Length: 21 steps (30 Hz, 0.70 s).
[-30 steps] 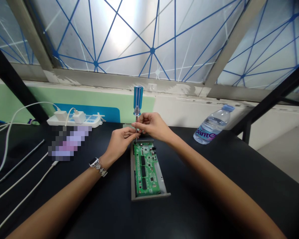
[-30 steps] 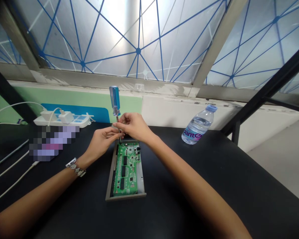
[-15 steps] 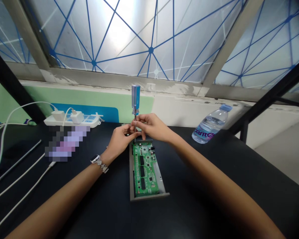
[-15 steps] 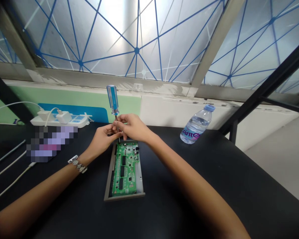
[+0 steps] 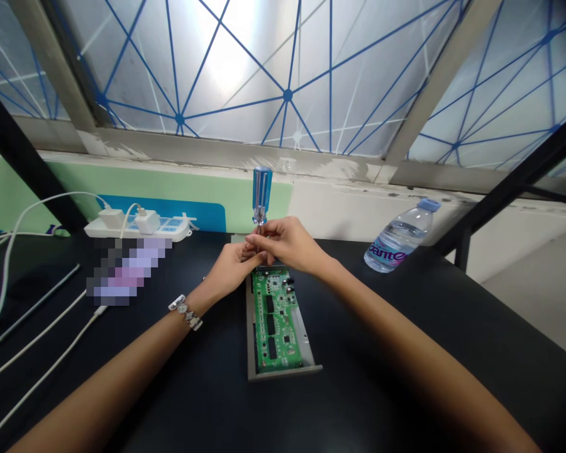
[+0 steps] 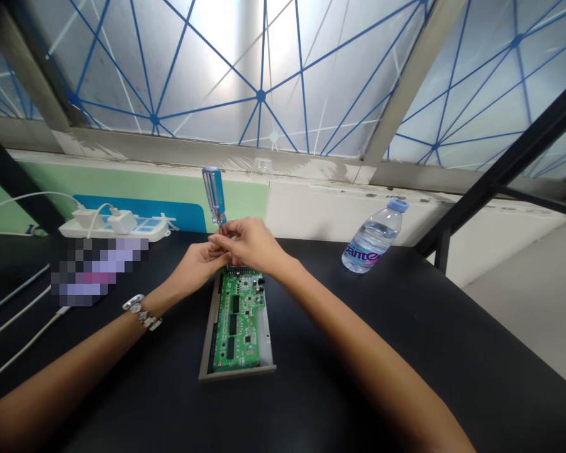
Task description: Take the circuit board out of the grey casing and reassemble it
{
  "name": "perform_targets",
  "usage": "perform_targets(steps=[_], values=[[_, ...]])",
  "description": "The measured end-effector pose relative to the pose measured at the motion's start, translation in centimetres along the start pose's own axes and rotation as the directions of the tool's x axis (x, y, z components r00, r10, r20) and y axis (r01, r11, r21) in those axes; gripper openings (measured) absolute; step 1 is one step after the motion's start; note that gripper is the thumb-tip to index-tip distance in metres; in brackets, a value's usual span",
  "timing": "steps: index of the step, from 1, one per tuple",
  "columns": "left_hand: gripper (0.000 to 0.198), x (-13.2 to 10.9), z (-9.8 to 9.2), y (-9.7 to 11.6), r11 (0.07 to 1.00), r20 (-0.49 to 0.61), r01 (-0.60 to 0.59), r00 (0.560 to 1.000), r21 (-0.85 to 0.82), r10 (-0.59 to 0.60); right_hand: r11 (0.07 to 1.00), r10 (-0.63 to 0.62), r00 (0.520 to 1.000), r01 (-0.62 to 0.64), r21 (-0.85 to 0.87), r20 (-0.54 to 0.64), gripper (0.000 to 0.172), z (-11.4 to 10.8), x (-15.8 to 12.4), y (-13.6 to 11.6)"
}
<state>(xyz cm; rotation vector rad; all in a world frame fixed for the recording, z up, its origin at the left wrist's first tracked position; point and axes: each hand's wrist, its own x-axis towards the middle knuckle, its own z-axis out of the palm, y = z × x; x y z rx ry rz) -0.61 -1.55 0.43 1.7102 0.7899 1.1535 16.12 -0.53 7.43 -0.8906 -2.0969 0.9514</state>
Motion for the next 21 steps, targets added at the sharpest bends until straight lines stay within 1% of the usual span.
perform_targets(steps=[3,7,10,13,15,19,21], values=[[0.020,-0.5,-0.7,0.4,0.999,0.033,0.032,0.999,-0.023,-0.031,0.999,-0.008,1.000,0.009,-0.035,0.023,0.027,-0.2,0.0,0.0],[0.019,-0.9,-1.3,0.9,1.000,0.079,0.020,0.997,0.009,-0.021,0.999,-0.031,0.997,0.029,0.025,0.077,0.028,-0.2,0.2,0.2],[0.019,-1.0,-1.4,1.0,1.000,0.071,0.009,0.997,0.011,-0.009,0.998,-0.023,0.995,0.016,0.063,0.100,0.028,-0.1,0.3,0.2],[0.019,-1.0,-1.1,1.1,1.000,0.036,0.005,0.999,0.018,-0.006,0.997,0.009,0.995,-0.016,0.076,0.096,0.027,0.0,0.3,0.0],[0.019,-1.1,-0.9,1.1,0.999,-0.010,0.009,1.000,0.048,-0.009,0.997,0.032,0.997,-0.037,0.067,0.067,0.025,0.0,0.2,-0.3],[0.019,-1.2,-0.4,0.9,0.993,-0.134,0.032,0.991,0.114,-0.017,0.999,0.047,0.996,-0.046,0.014,-0.078,0.026,-0.5,0.1,-0.4],[0.021,-1.2,-0.3,0.8,0.991,-0.177,0.041,0.984,0.130,-0.018,0.998,0.062,0.990,-0.061,0.009,-0.126,0.026,-0.8,0.2,-0.4]])
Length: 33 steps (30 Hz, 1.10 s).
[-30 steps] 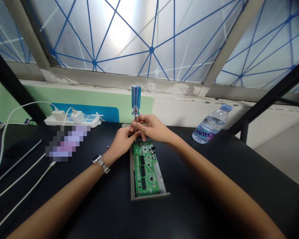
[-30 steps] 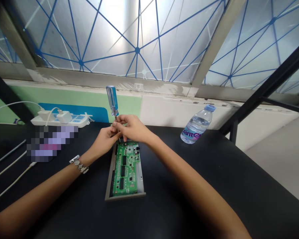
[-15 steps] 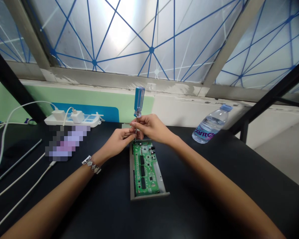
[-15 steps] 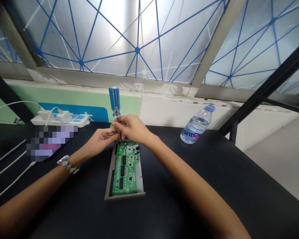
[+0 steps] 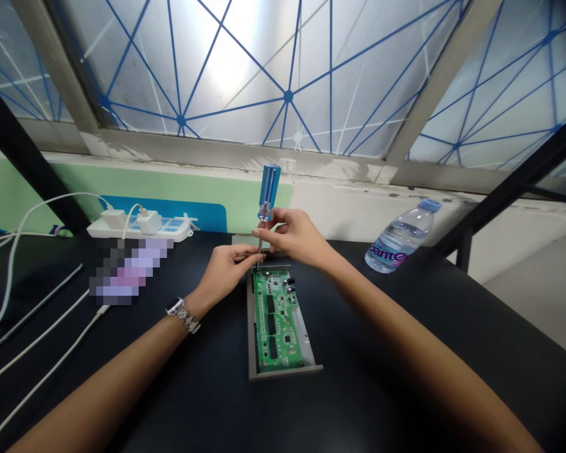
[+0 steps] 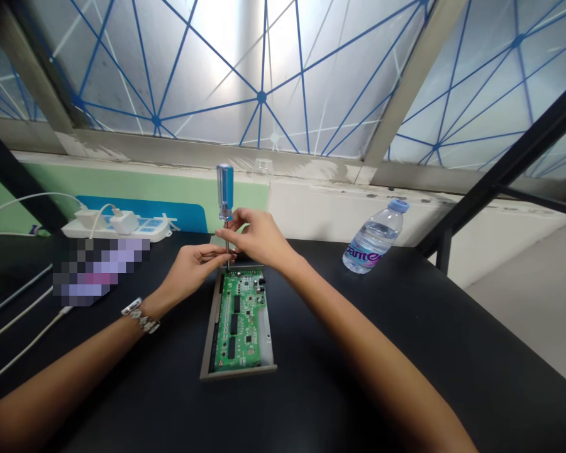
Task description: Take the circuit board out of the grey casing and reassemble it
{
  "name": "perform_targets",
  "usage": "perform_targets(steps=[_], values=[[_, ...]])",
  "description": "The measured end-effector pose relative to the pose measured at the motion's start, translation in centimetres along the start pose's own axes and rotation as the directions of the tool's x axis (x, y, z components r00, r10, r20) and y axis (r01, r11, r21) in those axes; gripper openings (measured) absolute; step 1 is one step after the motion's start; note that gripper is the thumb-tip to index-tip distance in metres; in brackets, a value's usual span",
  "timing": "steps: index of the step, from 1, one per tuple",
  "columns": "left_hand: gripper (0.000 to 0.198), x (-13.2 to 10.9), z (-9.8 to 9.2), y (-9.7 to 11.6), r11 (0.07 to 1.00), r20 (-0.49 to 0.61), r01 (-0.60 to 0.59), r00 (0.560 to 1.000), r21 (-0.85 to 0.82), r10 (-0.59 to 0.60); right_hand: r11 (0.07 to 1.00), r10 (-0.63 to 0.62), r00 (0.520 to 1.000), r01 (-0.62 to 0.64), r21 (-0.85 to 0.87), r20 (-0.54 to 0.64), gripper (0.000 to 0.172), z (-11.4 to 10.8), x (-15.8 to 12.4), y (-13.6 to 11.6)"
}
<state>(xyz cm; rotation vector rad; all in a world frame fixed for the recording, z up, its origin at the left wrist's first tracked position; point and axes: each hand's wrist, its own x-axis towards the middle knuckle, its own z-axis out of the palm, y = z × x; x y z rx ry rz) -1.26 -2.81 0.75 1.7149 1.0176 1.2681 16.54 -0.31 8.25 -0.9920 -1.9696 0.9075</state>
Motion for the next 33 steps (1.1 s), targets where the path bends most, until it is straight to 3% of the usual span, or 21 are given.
perform_targets(steps=[9,24,33], values=[[0.022,0.1,0.2,-0.4,0.999,-0.071,0.018,0.997,0.035,-0.015,0.998,-0.059,0.997,0.058,0.028,0.052,0.018,-0.4,-0.1,-0.2],[0.028,1.1,0.7,-1.3,0.999,0.044,-0.049,0.998,0.011,0.048,0.991,-0.014,0.989,-0.005,0.133,0.147,0.010,0.3,-0.4,-0.4],[0.028,0.8,0.7,-0.5,1.000,0.025,0.018,1.000,0.003,-0.018,0.999,-0.010,0.999,0.012,-0.047,0.047,0.019,0.4,0.0,0.5]])
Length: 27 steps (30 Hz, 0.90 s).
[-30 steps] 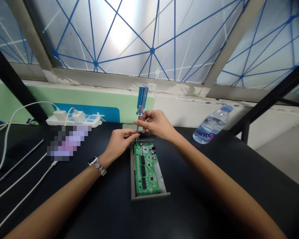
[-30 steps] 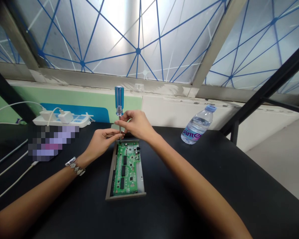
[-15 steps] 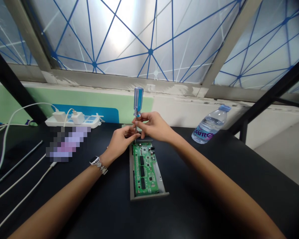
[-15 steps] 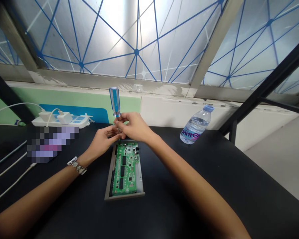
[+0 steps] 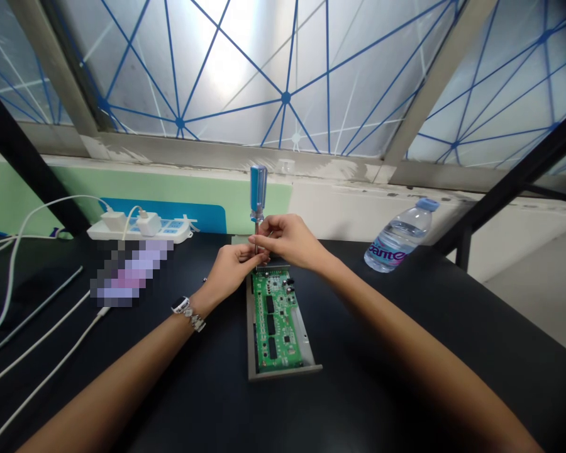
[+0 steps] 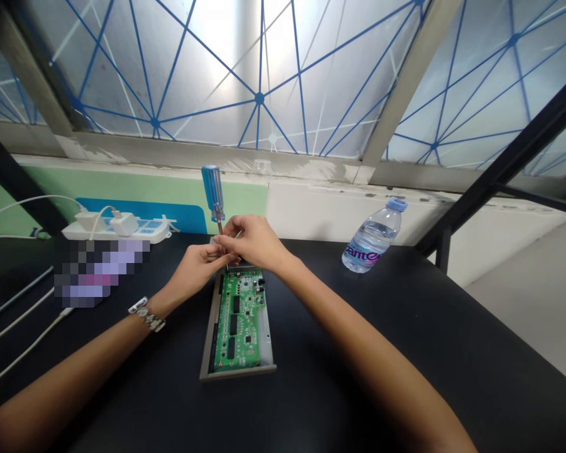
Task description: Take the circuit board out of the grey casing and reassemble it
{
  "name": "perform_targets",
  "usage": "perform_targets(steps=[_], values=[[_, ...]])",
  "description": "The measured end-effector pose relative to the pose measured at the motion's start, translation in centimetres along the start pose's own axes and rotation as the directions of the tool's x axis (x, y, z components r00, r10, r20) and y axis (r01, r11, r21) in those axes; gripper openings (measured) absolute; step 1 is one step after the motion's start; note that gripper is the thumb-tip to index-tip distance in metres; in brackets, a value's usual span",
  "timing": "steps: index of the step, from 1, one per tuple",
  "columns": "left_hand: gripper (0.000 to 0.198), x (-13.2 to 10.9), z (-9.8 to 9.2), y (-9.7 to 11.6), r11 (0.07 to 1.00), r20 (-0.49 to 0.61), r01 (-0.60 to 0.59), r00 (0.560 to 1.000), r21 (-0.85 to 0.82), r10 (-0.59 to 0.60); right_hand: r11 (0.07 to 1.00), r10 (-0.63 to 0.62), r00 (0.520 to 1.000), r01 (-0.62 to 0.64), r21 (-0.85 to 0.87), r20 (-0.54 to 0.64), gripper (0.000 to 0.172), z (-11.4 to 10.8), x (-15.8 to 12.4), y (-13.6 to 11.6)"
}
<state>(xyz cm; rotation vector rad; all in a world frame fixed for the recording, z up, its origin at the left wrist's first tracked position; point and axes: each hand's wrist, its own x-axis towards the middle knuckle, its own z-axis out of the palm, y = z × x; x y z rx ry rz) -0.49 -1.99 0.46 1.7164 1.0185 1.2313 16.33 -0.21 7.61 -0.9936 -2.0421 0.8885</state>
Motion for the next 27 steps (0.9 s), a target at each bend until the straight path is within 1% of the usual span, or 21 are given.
perform_targets(steps=[3,5,10,13,18,22,25,27], values=[[0.023,-0.3,-0.3,0.3,0.999,0.022,0.020,1.000,-0.042,-0.019,0.999,-0.030,0.999,0.030,-0.031,0.022,0.019,-0.4,0.1,0.1],[0.024,-0.5,-0.6,0.4,0.998,0.041,0.027,0.999,-0.063,-0.025,0.997,-0.047,0.998,0.049,-0.058,0.035,0.017,-0.7,0.1,0.0],[0.024,-0.7,-1.5,0.2,0.999,0.080,0.013,0.997,-0.045,-0.009,0.994,-0.055,0.995,0.062,-0.088,0.079,0.012,-1.0,-0.1,-0.4],[0.024,-0.7,-1.7,0.0,0.999,0.080,0.012,0.997,-0.033,-0.009,0.995,-0.057,0.994,0.065,-0.080,0.098,0.011,-1.0,-0.2,-0.4],[0.022,-0.5,-1.6,-0.2,0.999,0.058,-0.003,0.998,-0.035,0.005,0.998,-0.058,0.991,0.062,-0.029,0.124,0.015,-0.8,-0.2,-0.4],[0.020,-0.3,-1.4,-0.2,0.999,0.055,-0.038,0.998,0.003,0.038,0.998,-0.021,0.989,0.012,0.063,0.144,0.019,-0.3,-0.3,-0.6],[0.018,-0.2,-1.2,-0.2,0.997,0.065,-0.064,0.996,0.047,0.061,0.990,0.010,0.987,-0.032,0.136,0.158,0.017,-0.1,-0.3,-0.8],[0.018,-0.1,-1.0,-0.4,0.994,0.075,-0.083,0.994,0.068,0.077,0.988,0.011,0.986,-0.037,0.152,0.168,0.014,0.1,-0.2,-0.8]])
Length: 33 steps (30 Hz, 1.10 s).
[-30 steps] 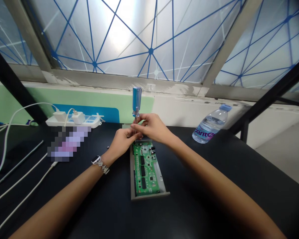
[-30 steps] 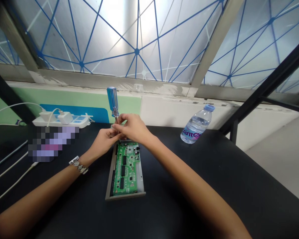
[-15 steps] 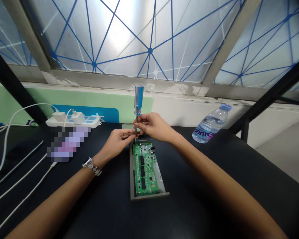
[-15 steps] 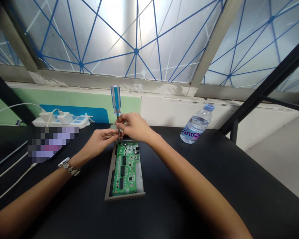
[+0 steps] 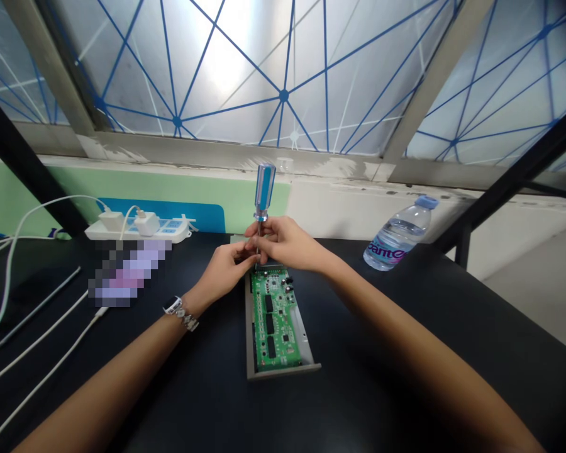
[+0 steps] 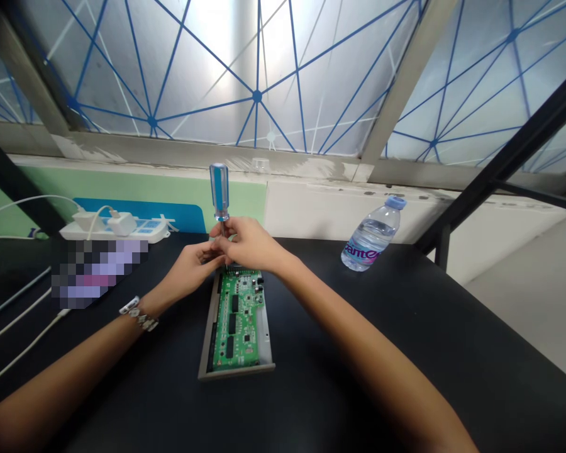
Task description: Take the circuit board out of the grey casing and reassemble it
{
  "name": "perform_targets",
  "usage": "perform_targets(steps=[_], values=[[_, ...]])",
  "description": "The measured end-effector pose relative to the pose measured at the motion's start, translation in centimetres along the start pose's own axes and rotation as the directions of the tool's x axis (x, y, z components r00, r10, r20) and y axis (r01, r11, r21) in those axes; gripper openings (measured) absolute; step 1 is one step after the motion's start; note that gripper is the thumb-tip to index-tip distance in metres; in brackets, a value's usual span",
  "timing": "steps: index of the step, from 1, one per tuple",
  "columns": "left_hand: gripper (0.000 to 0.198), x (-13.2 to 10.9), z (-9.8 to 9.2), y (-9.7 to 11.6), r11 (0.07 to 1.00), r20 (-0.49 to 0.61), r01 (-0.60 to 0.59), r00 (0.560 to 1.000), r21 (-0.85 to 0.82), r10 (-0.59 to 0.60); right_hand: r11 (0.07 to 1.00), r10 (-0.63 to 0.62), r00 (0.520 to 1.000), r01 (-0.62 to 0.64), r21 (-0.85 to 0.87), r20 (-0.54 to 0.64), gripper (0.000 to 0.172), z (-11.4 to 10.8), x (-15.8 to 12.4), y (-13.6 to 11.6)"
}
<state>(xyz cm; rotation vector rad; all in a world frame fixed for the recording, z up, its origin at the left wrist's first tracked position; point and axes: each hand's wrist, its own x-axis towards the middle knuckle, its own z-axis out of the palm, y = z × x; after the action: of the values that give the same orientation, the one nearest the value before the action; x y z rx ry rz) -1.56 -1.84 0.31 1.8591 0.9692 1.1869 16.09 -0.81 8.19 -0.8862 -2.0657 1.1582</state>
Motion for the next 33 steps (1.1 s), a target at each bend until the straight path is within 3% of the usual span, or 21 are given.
perform_targets(steps=[6,15,23,33], values=[[0.028,0.1,0.5,-0.6,1.000,-0.007,-0.009,1.000,-0.025,0.009,1.000,-0.023,0.999,0.022,0.015,0.027,0.014,0.5,0.2,0.4],[0.024,-0.1,0.5,0.6,0.984,-0.008,0.105,0.994,-0.142,-0.107,1.000,0.014,0.985,-0.010,0.022,-0.173,0.019,-0.3,0.4,0.9],[0.022,-0.5,-0.7,0.3,0.993,-0.003,0.082,0.997,-0.083,-0.083,0.995,-0.007,0.997,0.014,0.094,-0.073,0.008,-0.8,0.4,0.9],[0.022,-0.5,-0.3,0.8,0.997,-0.007,0.035,0.999,-0.063,-0.035,0.996,0.017,0.999,-0.014,0.092,-0.036,0.009,-0.3,-0.1,-0.6]])
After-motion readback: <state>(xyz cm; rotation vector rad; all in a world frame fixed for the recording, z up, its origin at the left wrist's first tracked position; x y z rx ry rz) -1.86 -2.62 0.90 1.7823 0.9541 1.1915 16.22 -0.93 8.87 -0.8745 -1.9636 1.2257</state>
